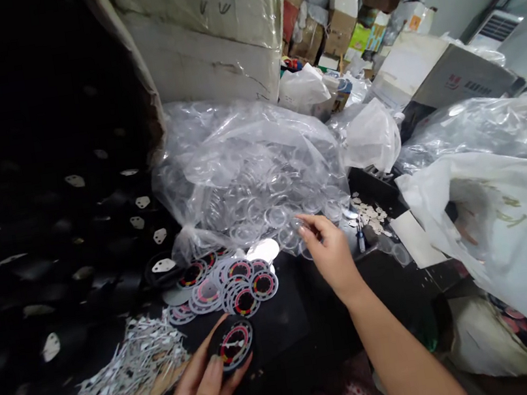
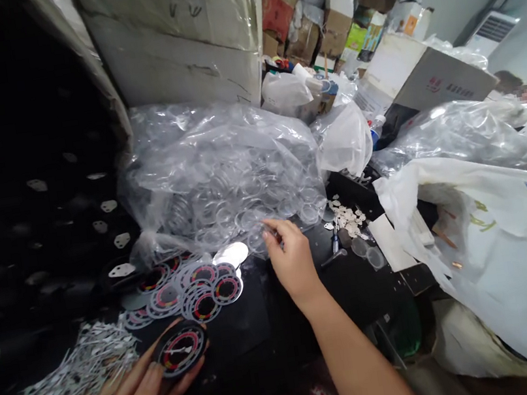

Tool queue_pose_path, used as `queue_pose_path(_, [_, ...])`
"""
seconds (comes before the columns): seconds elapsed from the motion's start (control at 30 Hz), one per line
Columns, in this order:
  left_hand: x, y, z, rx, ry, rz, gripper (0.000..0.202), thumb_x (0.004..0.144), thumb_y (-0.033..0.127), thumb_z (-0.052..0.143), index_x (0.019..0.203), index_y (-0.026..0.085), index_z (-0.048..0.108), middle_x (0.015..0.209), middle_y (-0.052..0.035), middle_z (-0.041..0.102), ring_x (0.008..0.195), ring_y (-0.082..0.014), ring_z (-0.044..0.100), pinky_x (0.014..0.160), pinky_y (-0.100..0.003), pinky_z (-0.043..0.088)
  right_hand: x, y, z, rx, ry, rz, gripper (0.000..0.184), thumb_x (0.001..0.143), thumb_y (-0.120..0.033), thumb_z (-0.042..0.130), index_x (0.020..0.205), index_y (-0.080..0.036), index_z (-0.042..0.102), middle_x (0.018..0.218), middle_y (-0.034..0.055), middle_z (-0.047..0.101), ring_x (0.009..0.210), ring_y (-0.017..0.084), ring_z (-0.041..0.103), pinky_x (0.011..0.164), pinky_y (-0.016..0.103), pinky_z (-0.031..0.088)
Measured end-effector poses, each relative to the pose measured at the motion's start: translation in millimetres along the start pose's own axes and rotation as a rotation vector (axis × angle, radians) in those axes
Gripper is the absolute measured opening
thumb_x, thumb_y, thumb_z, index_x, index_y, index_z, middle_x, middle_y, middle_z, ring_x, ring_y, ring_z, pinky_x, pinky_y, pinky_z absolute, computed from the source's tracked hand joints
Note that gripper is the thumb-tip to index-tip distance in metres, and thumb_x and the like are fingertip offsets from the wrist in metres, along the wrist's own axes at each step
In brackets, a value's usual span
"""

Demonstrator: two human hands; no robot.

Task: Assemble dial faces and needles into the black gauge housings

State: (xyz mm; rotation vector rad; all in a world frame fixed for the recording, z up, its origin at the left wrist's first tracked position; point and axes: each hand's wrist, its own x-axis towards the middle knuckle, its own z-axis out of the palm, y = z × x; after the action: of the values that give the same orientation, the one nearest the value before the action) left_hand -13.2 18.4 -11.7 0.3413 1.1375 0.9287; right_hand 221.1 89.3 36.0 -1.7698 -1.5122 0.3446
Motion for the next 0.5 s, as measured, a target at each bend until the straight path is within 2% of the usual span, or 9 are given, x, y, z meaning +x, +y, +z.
queue_pose_path(0.07, [-6,6,9.6,-0.072,-0.031,-0.034,0.045,0.076,0.051,0.078,0.116,0.030,0.074,0.134,-0.0026,0.069,0.125,-0.0303,0.062,0.103,-0.036,0.052,-17,-17,2,0.219,-0.170,0.042,0.030,0.096,-0.027,0.055,0.123,-0.020,0.066,0.090,0.0031,0.070,0.080,0.016,0.065,0.073,0.029,0.054])
queue_pose_path(0.17, [-13,14,22.2,-0.140,-0.070,-0.087,0.039,0.077,0.053,0.077,0.100,0.021,0.079,0.119,-0.0096,0.076,0.118,-0.0323,0.066,0.097,-0.039,0.058,-48,-44,9,0.445,-0.438,0.010,0.029,0.093,-0.024,0.061,0.120,-0.026,0.070,0.092,0.0014,0.068,0.085,0.015,0.065,0.080,0.029,0.055])
queue_pose_path(0.27, [-13,13,23.2,-0.125,-0.094,-0.006,0.037,0.079,0.049,0.076,0.106,0.024,0.078,0.122,-0.0078,0.075,0.119,-0.0305,0.065,0.099,-0.039,0.056,-66,-59,15,0.346,-0.484,-0.121,0.034,0.095,-0.019,0.056,0.124,-0.029,0.069,0.111,0.0053,0.060,0.098,0.015,0.062,0.092,0.033,0.052])
queue_pose_path(0.37, [-10,8,15.5,-0.011,-0.118,0.077,0.043,0.080,0.042,0.078,0.121,0.031,0.072,0.134,-0.0039,0.069,0.123,-0.0293,0.063,0.099,-0.037,0.056,-65,-62,18,0.296,-0.506,-0.150,0.028,0.097,-0.025,0.056,0.121,-0.027,0.070,0.119,0.0069,0.055,0.101,0.016,0.061,0.094,0.033,0.050])
queue_pose_path(0.43, [-10,5,11.5,0.076,-0.161,0.109,0.044,0.082,0.040,0.077,0.125,0.032,0.070,0.136,-0.0030,0.068,0.125,-0.0293,0.062,0.100,-0.037,0.055,-60,-63,20,0.304,-0.505,-0.130,0.024,0.100,-0.035,0.052,0.108,-0.023,0.072,0.107,0.0053,0.060,0.098,0.016,0.061,0.090,0.031,0.049])
queue_pose_path(0.5, [-11,3,11.1,0.124,-0.218,0.130,0.045,0.083,0.038,0.076,0.127,0.033,0.069,0.138,-0.0021,0.066,0.131,-0.0291,0.057,0.107,-0.037,0.049,-57,-65,23,0.240,-0.477,-0.120,0.034,0.103,-0.042,0.044,0.089,-0.020,0.066,0.084,0.0017,0.060,0.082,0.015,0.059,0.077,0.029,0.046])
